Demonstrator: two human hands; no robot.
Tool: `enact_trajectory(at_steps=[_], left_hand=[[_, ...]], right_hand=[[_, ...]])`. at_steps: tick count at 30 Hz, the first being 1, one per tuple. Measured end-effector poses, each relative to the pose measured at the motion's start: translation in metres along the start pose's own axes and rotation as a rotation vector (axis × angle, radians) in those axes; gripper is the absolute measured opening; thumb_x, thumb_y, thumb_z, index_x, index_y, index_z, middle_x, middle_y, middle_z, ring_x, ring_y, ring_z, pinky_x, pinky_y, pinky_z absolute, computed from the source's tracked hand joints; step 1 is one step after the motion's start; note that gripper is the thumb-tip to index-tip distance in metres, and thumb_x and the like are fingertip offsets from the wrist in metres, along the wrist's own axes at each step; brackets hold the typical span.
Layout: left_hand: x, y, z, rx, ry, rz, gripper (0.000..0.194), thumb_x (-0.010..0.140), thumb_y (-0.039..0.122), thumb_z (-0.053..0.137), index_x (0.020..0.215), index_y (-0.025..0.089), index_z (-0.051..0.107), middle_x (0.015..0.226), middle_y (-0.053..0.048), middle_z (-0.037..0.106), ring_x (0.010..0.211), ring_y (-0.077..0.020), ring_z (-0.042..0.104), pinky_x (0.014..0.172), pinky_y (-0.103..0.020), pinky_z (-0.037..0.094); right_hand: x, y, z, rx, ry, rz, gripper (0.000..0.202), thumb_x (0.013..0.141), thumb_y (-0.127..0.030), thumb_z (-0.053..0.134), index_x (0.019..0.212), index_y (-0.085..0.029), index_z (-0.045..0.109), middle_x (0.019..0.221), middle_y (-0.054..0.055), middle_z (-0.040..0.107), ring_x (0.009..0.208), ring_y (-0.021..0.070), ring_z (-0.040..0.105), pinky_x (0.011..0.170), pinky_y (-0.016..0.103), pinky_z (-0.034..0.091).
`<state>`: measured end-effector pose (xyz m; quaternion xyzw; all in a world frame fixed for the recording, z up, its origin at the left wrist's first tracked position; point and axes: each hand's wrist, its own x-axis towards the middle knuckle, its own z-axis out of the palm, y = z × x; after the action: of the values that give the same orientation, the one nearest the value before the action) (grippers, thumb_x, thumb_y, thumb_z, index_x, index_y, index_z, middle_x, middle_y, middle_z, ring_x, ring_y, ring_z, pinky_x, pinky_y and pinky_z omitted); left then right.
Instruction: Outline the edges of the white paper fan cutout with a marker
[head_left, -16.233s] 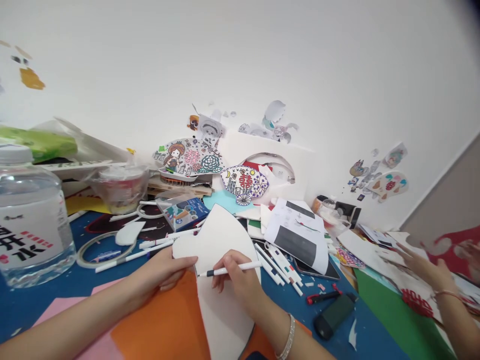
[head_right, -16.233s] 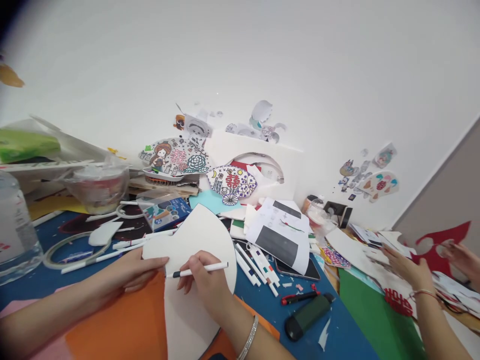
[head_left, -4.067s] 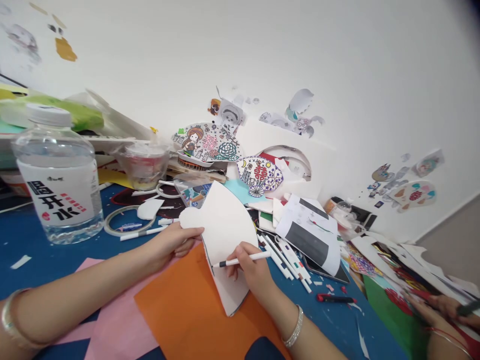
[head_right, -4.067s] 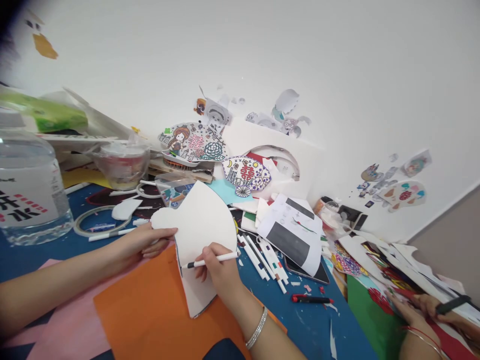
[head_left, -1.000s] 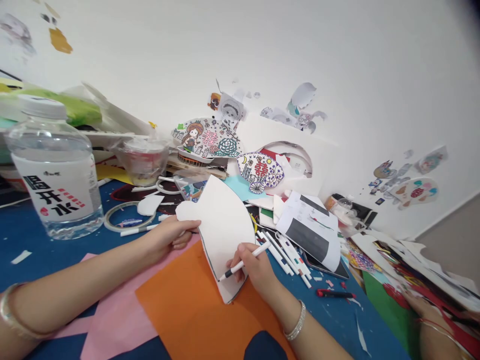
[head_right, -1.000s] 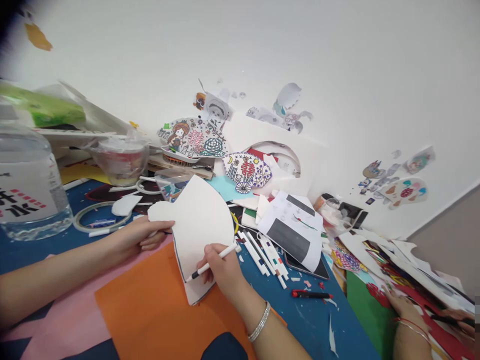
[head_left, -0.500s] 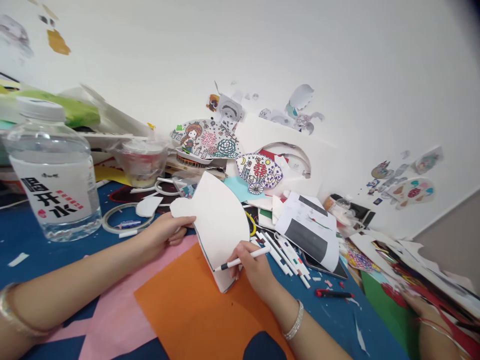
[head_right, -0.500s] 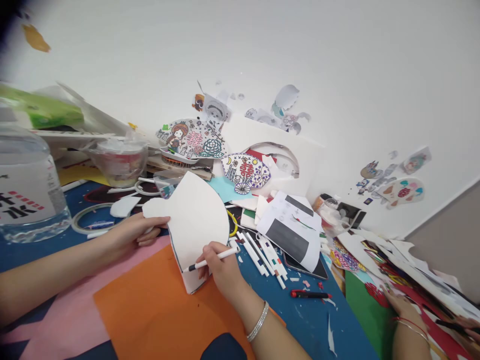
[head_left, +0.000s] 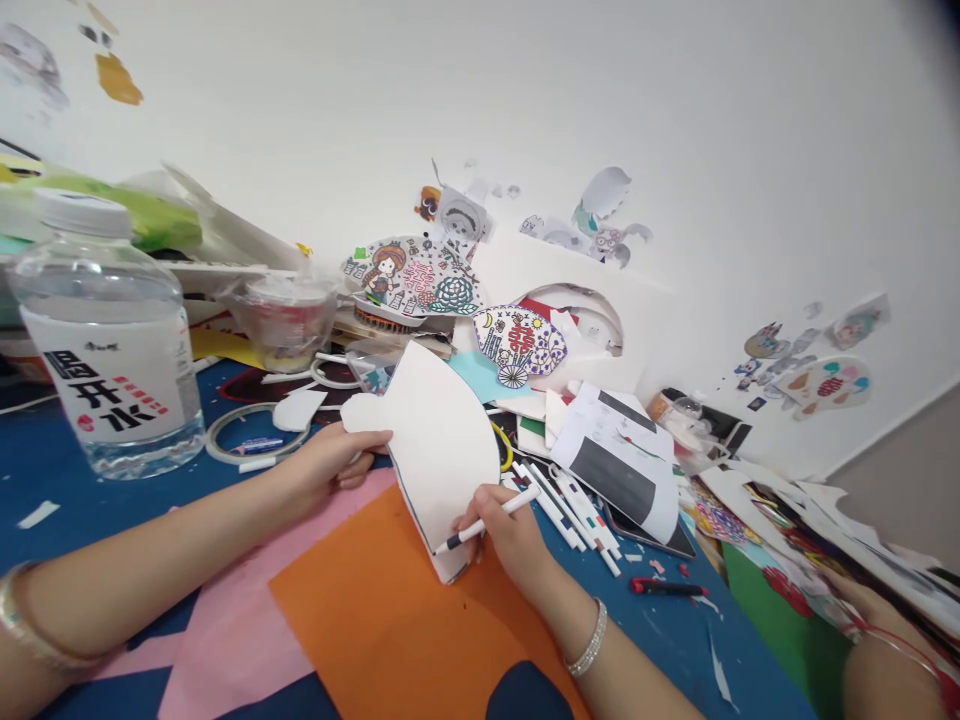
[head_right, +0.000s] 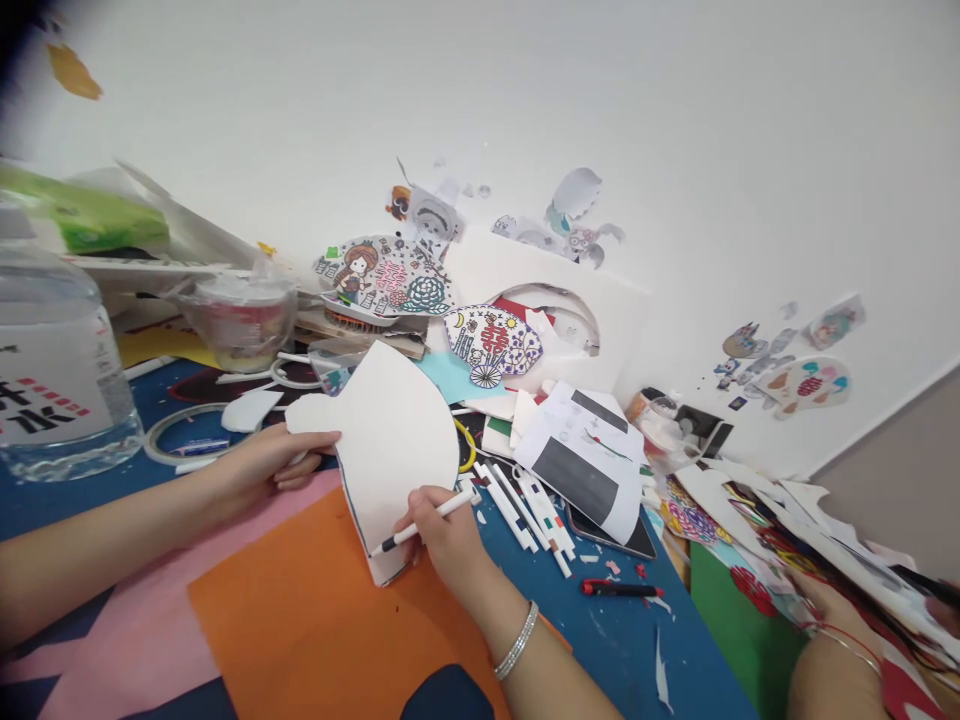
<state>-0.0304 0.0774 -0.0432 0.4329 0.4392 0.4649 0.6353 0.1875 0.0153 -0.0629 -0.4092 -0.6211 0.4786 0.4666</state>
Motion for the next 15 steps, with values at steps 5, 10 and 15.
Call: enact_trajectory(at_steps=[5, 10, 15], left_hand=[[0.0005, 0.0000, -0.0001, -0.007, 0.004, -0.002, 0.026, 0.073, 0.021, 0.060, 0.050, 0.015, 0.050, 0.028, 0.008, 0.028, 0.031, -0.0028, 0.017, 0.037, -0.020, 0.011], [0.0009, -0.0006, -0.0005, -0.018, 0.016, -0.004, 0.029, 0.073, 0.020, 0.060, 0.048, 0.016, 0.048, 0.027, 0.008, 0.028, 0.030, -0.0031, 0.017, 0.036, -0.019, 0.011], [-0.0005, 0.0002, 0.0000, -0.021, 0.016, -0.001, 0.032, 0.074, 0.020, 0.060, 0.045, 0.017, 0.046, 0.027, 0.008, 0.029, 0.030, -0.0033, 0.018, 0.036, -0.020, 0.012]], right_hand=[[0.0014, 0.0018, -0.0003, 0.011, -0.016, -0.025, 0.043, 0.079, -0.054, 0.053, 0.059, -0.016, 0.059, 0.044, -0.001, 0.055, 0.038, 0.0108, 0.049, 0.038, 0.022, 0.039], [0.0015, 0.0017, 0.0002, 0.023, 0.003, -0.008, 0.045, 0.078, -0.056, 0.053, 0.057, -0.017, 0.058, 0.041, -0.001, 0.053, 0.036, 0.0111, 0.048, 0.037, 0.022, 0.038], [0.0002, 0.0001, 0.0005, 0.007, 0.013, 0.001, 0.046, 0.078, -0.056, 0.054, 0.055, -0.017, 0.057, 0.040, -0.001, 0.052, 0.036, 0.0112, 0.047, 0.037, 0.022, 0.037]])
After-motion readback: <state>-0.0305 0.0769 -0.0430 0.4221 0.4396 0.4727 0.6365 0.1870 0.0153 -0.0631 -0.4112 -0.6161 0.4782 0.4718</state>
